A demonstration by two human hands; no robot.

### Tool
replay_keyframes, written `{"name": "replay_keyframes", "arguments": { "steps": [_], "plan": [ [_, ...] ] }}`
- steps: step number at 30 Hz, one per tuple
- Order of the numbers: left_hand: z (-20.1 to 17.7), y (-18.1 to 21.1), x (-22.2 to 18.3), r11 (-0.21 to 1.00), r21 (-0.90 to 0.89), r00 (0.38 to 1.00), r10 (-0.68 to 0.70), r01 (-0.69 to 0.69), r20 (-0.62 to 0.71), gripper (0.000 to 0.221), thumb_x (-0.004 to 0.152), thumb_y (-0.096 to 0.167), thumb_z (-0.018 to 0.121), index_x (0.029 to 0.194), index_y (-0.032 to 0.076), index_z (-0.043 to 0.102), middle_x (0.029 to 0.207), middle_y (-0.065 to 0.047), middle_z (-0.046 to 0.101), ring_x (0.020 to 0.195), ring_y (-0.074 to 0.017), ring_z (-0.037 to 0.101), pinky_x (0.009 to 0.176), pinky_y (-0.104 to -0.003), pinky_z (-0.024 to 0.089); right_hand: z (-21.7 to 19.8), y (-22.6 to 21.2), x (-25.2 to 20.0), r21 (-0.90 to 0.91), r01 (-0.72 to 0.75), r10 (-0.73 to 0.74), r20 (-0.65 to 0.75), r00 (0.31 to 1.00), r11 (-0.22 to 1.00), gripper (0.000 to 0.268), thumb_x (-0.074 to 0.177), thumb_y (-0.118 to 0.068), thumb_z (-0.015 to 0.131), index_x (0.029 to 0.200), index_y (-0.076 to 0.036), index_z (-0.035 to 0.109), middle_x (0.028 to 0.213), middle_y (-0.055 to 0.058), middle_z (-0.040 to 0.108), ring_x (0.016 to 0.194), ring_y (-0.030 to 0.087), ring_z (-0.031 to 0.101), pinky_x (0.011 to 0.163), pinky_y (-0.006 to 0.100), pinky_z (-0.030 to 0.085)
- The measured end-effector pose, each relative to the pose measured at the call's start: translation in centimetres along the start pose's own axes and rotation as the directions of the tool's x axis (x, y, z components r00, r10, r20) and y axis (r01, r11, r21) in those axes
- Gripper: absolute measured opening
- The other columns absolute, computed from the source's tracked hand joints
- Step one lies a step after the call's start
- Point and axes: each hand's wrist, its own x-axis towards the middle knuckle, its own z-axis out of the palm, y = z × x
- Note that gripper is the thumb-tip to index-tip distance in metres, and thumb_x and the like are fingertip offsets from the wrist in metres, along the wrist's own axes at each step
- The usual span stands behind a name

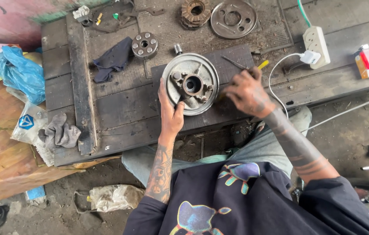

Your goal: Cleaning the interior of a motorcycle brake hub using a small hand tool on a wooden workbench.

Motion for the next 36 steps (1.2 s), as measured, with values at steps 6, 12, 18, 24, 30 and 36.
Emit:
{"name": "replay_keyframes", "arguments": {
  "steps": [6, 12, 18, 24, 30, 36],
  "plan": [
    [0.0, -0.3, 0.0, 1.000, 0.011, 1.000, -0.007, 0.007, 0.007, 0.087, 0.088, -0.001, 0.054, 0.165, 0.003, 0.015, 0.162, -0.025, 0.024, 0.154, -0.0436, 0.023, 0.127, -0.057, 0.016, -0.8, 2.4, 0.6, 0.082, -0.012, 0.019, -0.088, 0.996, 0.997, 0.011, 0.100, -0.028, 0.071, 0.103, -0.018, 0.076, 0.099, 0.004, 0.060, 0.096, 0.024, 0.056, 0.112, 0.051, 0.026],
    [-0.2, -0.7, 0.1, 1.000, -0.030, 1.000, -0.003, 0.003, 0.014, 0.086, 0.089, 0.000, 0.055, 0.166, 0.003, 0.015, 0.164, -0.025, 0.023, 0.154, -0.0433, 0.023, 0.127, -0.056, 0.015, 0.7, 2.2, 1.4, 0.119, 0.027, -0.019, -0.071, 0.997, 0.993, 0.012, 0.098, -0.028, 0.072, 0.102, -0.018, 0.076, 0.093, 0.006, 0.059, 0.090, 0.025, 0.055, 0.107, 0.050, 0.029],
    [-0.4, -1.1, 0.4, 1.000, -0.028, 1.000, -0.011, 0.012, 0.025, 0.088, 0.087, -0.001, 0.055, 0.165, 0.001, 0.016, 0.163, -0.027, 0.024, 0.154, -0.0435, 0.023, 0.128, -0.056, 0.016, 1.8, 2.3, 0.0, 0.187, -0.020, 0.019, 0.008, 1.000, 0.982, 0.013, 0.099, -0.030, 0.068, 0.100, -0.020, 0.077, 0.091, 0.004, 0.060, 0.089, 0.024, 0.054, 0.100, 0.050, 0.027],
    [-0.8, -1.5, 1.0, 0.995, -0.091, 0.998, -0.049, 0.052, 0.033, 0.090, 0.085, -0.001, 0.052, 0.167, 0.005, 0.015, 0.169, -0.021, 0.020, 0.158, -0.0378, 0.018, 0.130, -0.053, 0.012, 1.0, -0.8, 0.4, 0.157, 0.016, -0.023, 0.045, 0.999, 0.988, 0.018, 0.101, -0.034, 0.063, 0.099, -0.024, 0.077, 0.090, 0.001, 0.062, 0.090, 0.021, 0.055, 0.103, 0.048, 0.026],
    [-0.5, -1.7, 0.9, 0.990, -0.118, 0.997, -0.070, 0.072, 0.018, 0.090, 0.088, 0.000, 0.052, 0.168, 0.007, 0.012, 0.172, -0.021, 0.011, 0.159, -0.0380, 0.009, 0.130, -0.053, 0.008, -0.4, -2.6, 0.6, 0.130, 0.006, -0.016, 0.080, 0.997, 0.992, 0.016, 0.099, -0.034, 0.064, 0.099, -0.025, 0.078, 0.089, -0.001, 0.062, 0.088, 0.020, 0.054, 0.103, 0.049, 0.027],
    [-0.4, -1.4, 0.9, 0.994, -0.080, 0.997, -0.076, 0.077, 0.017, 0.090, 0.087, 0.000, 0.052, 0.168, 0.007, 0.013, 0.173, -0.019, 0.011, 0.160, -0.0361, 0.010, 0.131, -0.052, 0.008, -3.7, 1.2, 3.4, -0.085, -0.188, 0.175, -0.143, 0.974, 0.979, 0.011, 0.102, -0.026, 0.073, 0.107, -0.016, 0.075, 0.096, 0.004, 0.059, 0.092, 0.024, 0.058, 0.093, 0.045, 0.034]
  ]
}}
